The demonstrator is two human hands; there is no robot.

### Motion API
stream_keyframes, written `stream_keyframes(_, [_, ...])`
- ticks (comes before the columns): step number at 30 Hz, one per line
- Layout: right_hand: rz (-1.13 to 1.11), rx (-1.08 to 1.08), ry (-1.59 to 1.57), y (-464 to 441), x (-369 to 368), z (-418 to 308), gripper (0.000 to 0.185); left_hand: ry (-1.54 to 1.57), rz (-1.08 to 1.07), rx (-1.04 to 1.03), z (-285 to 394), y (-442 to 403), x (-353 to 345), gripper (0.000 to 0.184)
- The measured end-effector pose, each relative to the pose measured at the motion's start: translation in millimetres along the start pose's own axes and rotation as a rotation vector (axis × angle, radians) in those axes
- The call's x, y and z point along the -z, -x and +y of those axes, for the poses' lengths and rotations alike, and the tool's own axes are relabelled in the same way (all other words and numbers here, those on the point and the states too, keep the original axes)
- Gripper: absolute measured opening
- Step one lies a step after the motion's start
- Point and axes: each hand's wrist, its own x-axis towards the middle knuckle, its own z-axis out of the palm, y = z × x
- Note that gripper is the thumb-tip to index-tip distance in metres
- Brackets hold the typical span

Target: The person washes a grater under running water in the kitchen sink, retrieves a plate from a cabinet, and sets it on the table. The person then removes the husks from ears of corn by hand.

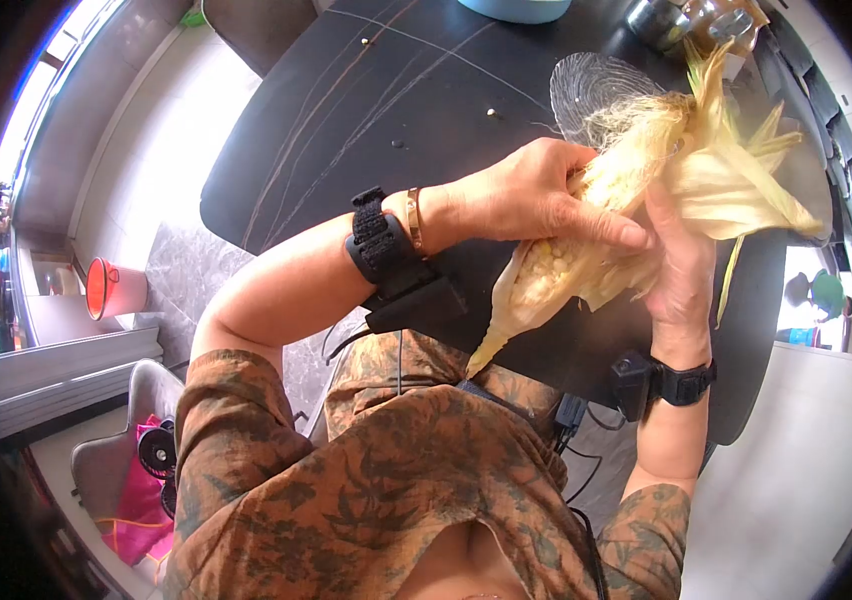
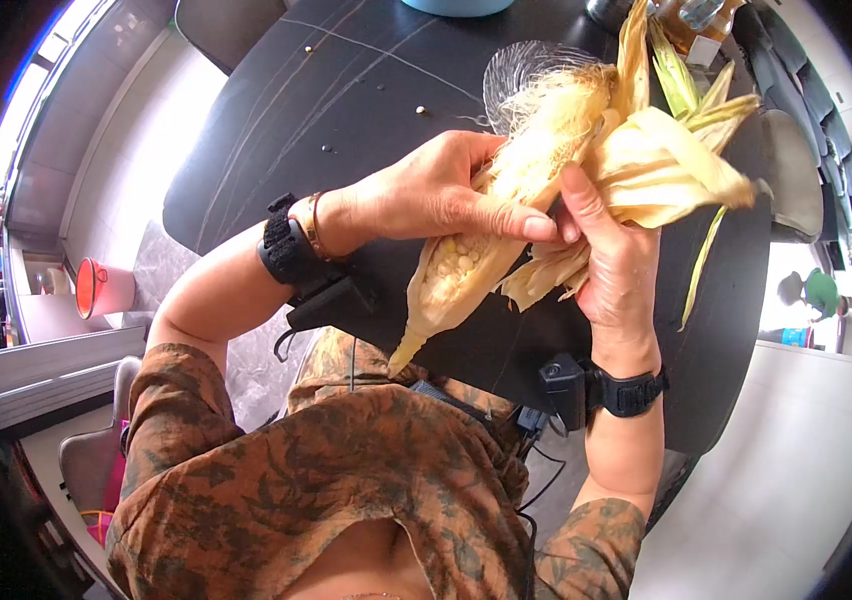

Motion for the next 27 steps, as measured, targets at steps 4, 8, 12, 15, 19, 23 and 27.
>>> stream_keyframes(4, [0.012, -0.046, -0.040, -3.0, 4.1, -0.2, 0.009, -0.044, -0.019, 0.018, -1.1, 0.1, 0.3, 0.065])
stream_keyframes(8, [0.026, -0.022, -0.076, -5.0, 5.8, 4.3, 0.012, 0.029, -0.001, 0.029, -7.8, -2.5, 2.9, 0.062])
stream_keyframes(12, [0.060, -0.067, -0.154, -5.8, 9.5, 6.3, 0.016, 0.190, 0.008, 0.042, -13.5, -4.7, 3.8, 0.058])
stream_keyframes(15, [0.012, -0.056, -0.202, -6.6, 11.3, 5.4, 0.021, 0.313, 0.082, 0.012, -14.9, -7.4, 1.5, 0.056])
stream_keyframes(19, [-0.082, -0.011, -0.253, -6.0, 13.6, 3.5, 0.026, 0.405, 0.191, 0.050, -5.8, -5.9, 2.0, 0.051])
stream_keyframes(23, [-0.191, 0.012, -0.333, -4.9, 16.6, 1.9, 0.022, 0.405, 0.224, 0.066, -17.7, -14.6, 9.4, 0.047])
stream_keyframes(27, [-0.303, -0.061, -0.495, -4.5, 15.6, -4.9, 0.017, 0.560, 0.326, 0.029, -16.8, -13.8, 11.1, 0.043])
